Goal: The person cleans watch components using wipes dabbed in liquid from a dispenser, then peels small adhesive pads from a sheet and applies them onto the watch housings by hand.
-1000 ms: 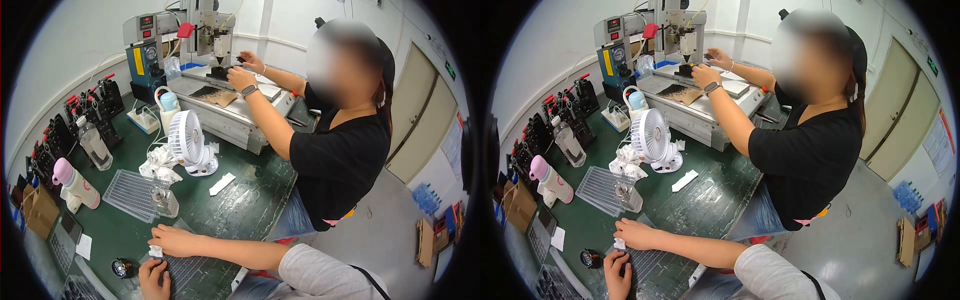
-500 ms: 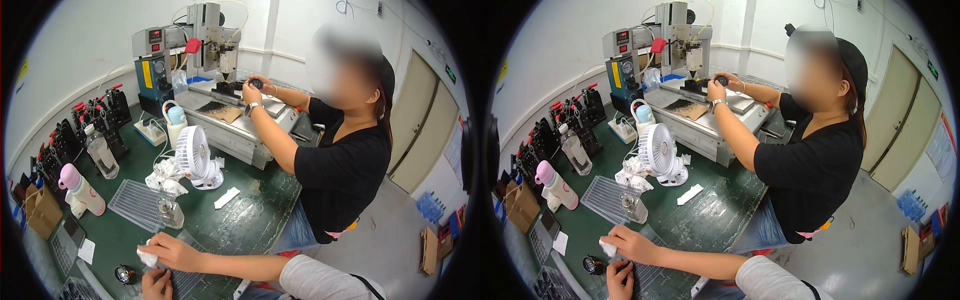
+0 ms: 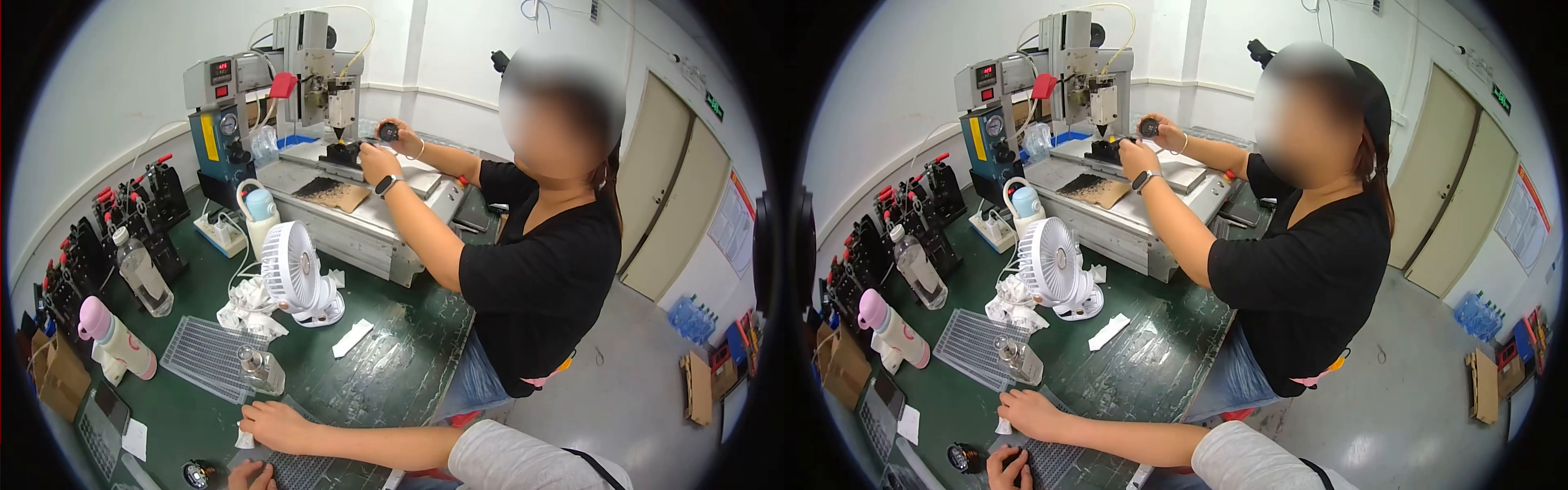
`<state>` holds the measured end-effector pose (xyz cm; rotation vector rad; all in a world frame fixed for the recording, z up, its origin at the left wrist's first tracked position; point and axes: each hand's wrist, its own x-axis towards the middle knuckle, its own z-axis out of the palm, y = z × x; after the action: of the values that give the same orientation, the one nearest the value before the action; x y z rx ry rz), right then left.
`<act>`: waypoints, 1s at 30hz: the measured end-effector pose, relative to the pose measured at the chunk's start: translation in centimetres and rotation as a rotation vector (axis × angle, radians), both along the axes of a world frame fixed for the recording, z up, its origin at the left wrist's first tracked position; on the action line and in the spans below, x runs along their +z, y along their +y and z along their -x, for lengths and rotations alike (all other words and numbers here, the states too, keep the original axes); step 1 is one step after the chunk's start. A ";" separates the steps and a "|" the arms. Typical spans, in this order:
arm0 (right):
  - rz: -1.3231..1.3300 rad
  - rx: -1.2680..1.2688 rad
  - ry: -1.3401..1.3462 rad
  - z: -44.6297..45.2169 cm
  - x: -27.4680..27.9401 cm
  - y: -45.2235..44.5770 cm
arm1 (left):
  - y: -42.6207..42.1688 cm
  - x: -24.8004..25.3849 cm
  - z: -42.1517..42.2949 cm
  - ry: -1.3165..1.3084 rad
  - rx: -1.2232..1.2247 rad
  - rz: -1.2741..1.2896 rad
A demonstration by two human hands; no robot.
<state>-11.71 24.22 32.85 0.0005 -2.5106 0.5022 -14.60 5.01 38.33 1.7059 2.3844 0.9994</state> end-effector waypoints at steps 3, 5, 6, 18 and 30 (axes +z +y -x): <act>0.120 0.012 0.181 -0.6 2.4 -0.7 | -0.1 -0.5 0.2 0.004 -0.012 -0.018; 0.223 0.009 0.378 -1.2 4.4 -1.2 | -0.1 0.0 0.2 0.003 0.001 -0.004; 0.220 0.007 0.368 -1.0 3.9 -1.0 | -0.1 0.0 0.0 -0.003 0.012 0.013; 0.046 0.009 -0.047 -0.6 1.7 0.1 | 0.4 -0.6 0.0 -0.018 -0.016 0.001; 0.002 -0.011 -0.143 1.0 -1.3 -0.8 | 0.1 -0.1 -0.6 -0.004 0.000 0.061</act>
<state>-12.75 23.40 31.51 -0.0516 -2.6485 0.5168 -14.04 5.08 38.22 1.6818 2.3864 0.9192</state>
